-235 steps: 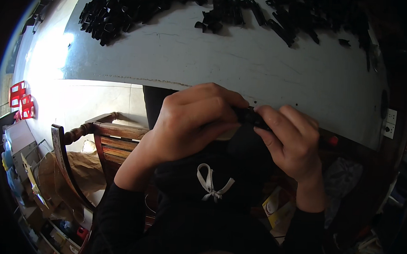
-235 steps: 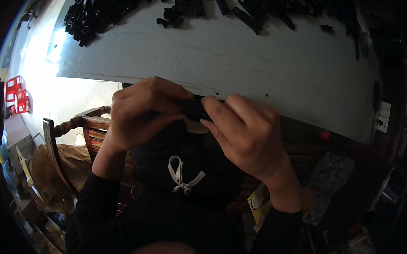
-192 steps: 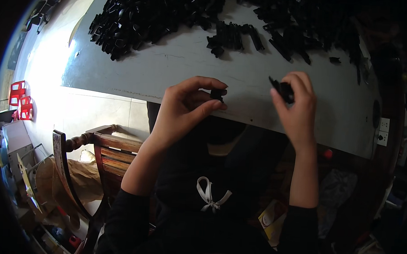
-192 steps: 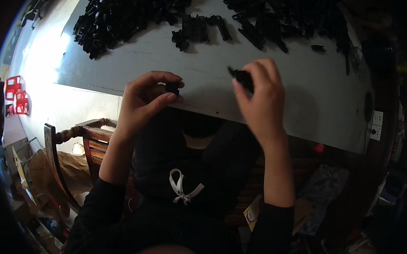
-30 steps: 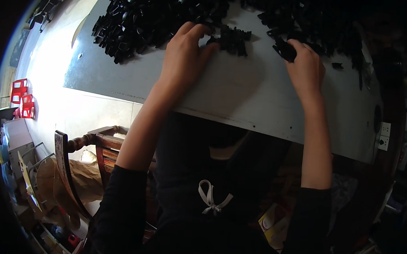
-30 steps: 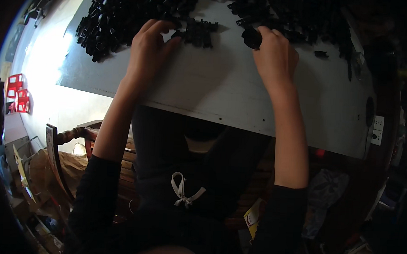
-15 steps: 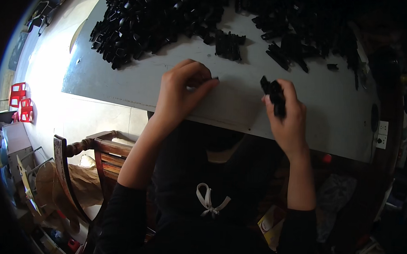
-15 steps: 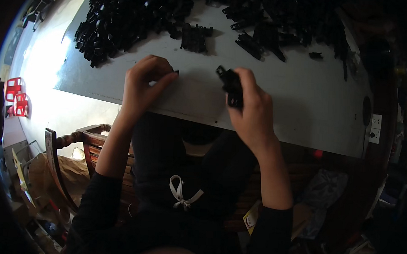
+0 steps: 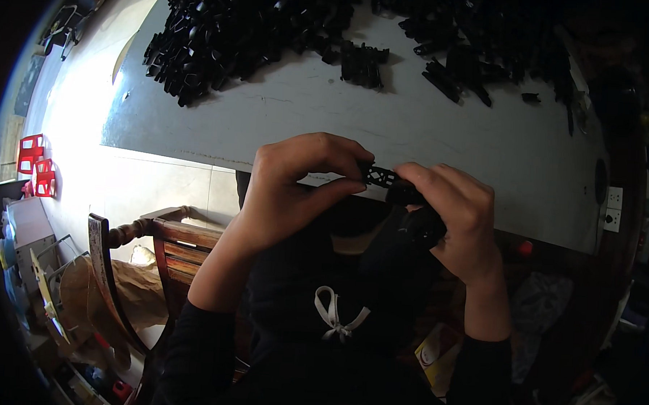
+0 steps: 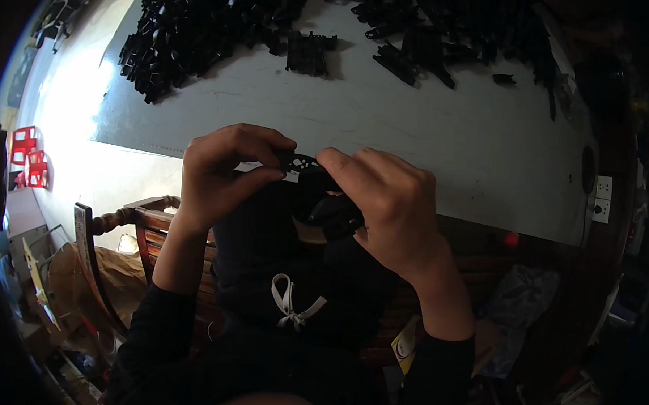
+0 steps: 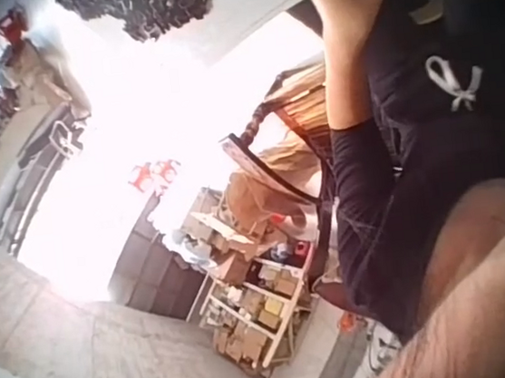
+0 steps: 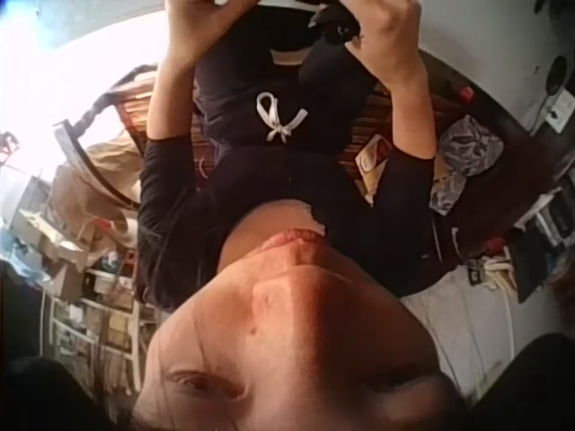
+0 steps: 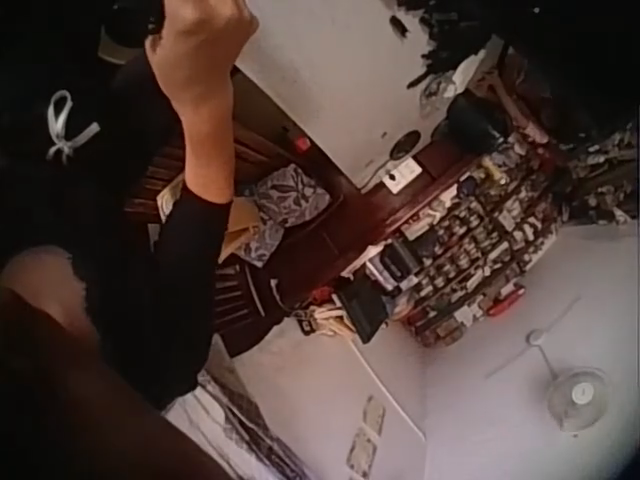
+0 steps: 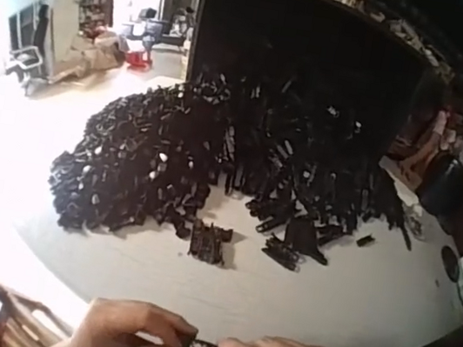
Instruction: The person is assembling small black plastic components on a table.
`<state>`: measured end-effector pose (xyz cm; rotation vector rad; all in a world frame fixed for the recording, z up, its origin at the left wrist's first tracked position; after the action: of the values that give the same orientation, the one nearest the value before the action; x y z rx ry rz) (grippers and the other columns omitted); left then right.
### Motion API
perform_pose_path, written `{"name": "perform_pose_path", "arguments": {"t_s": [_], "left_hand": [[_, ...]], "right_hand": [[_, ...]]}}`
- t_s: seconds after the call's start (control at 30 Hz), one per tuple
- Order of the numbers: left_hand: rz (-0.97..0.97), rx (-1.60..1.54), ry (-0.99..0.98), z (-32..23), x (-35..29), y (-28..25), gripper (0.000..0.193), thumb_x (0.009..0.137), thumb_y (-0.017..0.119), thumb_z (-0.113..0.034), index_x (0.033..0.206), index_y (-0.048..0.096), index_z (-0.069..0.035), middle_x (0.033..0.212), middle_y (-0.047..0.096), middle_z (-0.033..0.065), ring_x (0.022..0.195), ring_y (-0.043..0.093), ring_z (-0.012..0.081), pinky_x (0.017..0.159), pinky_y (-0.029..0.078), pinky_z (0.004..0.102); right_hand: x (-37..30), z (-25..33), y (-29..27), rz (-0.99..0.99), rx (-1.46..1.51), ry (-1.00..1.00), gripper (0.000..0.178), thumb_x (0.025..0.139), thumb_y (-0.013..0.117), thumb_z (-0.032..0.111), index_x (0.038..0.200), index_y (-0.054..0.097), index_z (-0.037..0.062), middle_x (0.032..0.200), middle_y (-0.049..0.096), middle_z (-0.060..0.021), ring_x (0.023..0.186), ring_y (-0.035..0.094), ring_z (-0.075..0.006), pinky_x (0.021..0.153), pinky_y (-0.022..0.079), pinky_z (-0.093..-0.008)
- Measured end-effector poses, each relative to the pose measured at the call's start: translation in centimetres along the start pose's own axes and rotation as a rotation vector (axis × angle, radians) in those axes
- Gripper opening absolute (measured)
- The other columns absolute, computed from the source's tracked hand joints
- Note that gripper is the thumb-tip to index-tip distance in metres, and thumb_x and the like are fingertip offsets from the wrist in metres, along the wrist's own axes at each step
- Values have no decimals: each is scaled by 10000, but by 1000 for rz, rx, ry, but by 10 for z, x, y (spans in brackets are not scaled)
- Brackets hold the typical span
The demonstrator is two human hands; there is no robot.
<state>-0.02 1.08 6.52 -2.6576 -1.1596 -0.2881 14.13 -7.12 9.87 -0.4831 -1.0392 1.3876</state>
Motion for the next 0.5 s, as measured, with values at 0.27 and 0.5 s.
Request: {"name": "perform_pose_path", "arguments": {"t_s": [0.27,0.5], "left_hand": [[20,51,60,-7,1,3,163,692,723,78,805,629,6,991,679,150,912,668,219,785,550,310],[-9,64,84,-11,1,2,161,681,726,76,784,630,-2,982,683,146,907,672,222,776,552,304]], "right_hand": [[-5,4,-6,-46,1,-17,282,712,646,49,988,629,-8,689,592,-92,571,592,-206,501,445,-313],[-7,7,-10,-75,1,-20,301,679,652,29,975,627,-16,687,596,-97,568,595,-210,496,452,-319]]}}
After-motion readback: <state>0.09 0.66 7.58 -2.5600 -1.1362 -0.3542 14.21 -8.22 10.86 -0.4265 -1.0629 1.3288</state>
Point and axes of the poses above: each hand's wrist, its own x-axis towards the middle knuckle, its own y-axis out of the palm, z = x × y, the point moved 7 cm from there along x, towards the middle knuckle
